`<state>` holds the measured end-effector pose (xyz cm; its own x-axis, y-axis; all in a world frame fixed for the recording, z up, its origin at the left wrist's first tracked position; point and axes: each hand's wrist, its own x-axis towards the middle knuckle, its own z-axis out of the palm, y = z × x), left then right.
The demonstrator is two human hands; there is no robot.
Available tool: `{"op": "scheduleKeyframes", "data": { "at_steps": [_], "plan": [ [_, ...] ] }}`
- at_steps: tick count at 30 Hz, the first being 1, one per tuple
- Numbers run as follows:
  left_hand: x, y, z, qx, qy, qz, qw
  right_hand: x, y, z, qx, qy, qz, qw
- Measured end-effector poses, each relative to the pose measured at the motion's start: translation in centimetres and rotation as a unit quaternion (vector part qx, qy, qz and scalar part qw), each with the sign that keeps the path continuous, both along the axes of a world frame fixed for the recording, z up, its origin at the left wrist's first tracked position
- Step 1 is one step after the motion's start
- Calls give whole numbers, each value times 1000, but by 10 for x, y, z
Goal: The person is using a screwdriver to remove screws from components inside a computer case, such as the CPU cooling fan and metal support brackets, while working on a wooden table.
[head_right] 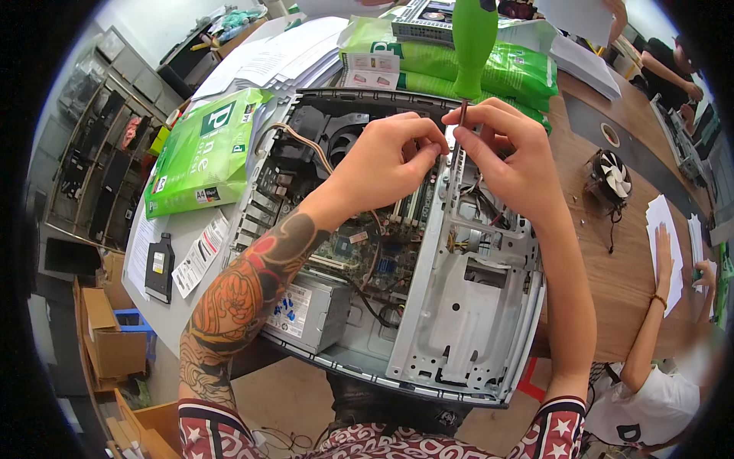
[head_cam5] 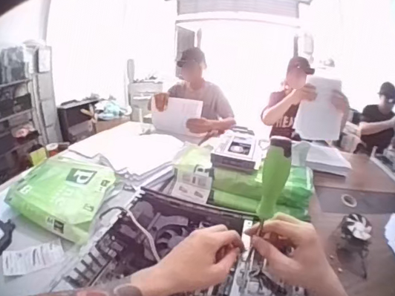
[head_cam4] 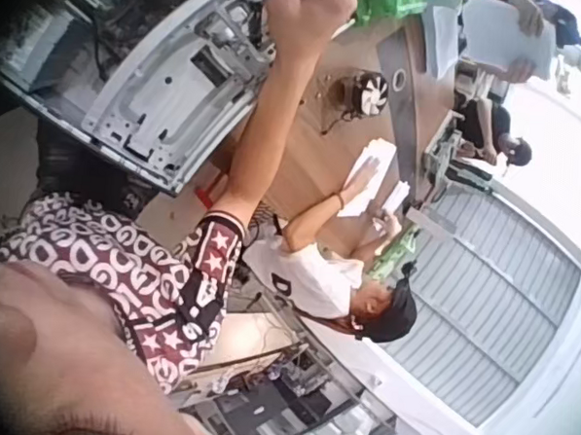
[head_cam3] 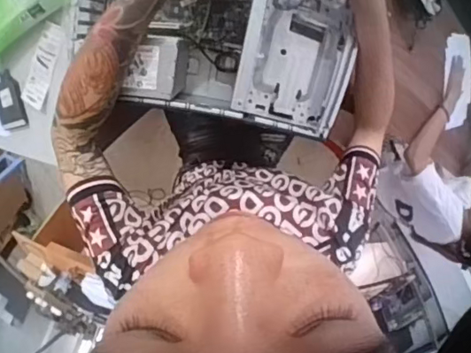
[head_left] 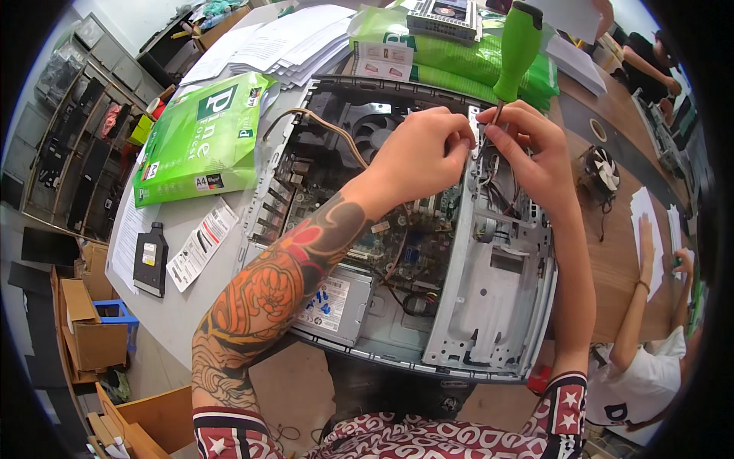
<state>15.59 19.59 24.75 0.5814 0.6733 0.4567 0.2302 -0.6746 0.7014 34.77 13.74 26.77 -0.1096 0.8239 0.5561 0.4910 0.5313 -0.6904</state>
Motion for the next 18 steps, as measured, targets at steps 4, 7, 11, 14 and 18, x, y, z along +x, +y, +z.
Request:
{"op": "scheduleKeyframes", "data": {
  "at_steps": [4, 7, 11, 14, 18],
  "plan": [
    [-1, -1, 2, -5, 8, -15, 1000, 1, 0, 0, 12, 1, -12, 1000],
    [-1, 0, 1, -5, 5, -13, 1000, -1, 0, 1, 17, 2, -14, 1000],
    [0, 0, 0, 6, -6, -12, 1000, -1, -2, 4, 17, -7, -25, 1000],
    [0, 0, -1, 16, -2, -10, 1000, 0, -1, 1, 13, -9, -20, 1000],
    [0, -1, 0, -24, -18, -10, 999, 0, -1, 0, 21, -12, -20, 1000]
  ]
}}
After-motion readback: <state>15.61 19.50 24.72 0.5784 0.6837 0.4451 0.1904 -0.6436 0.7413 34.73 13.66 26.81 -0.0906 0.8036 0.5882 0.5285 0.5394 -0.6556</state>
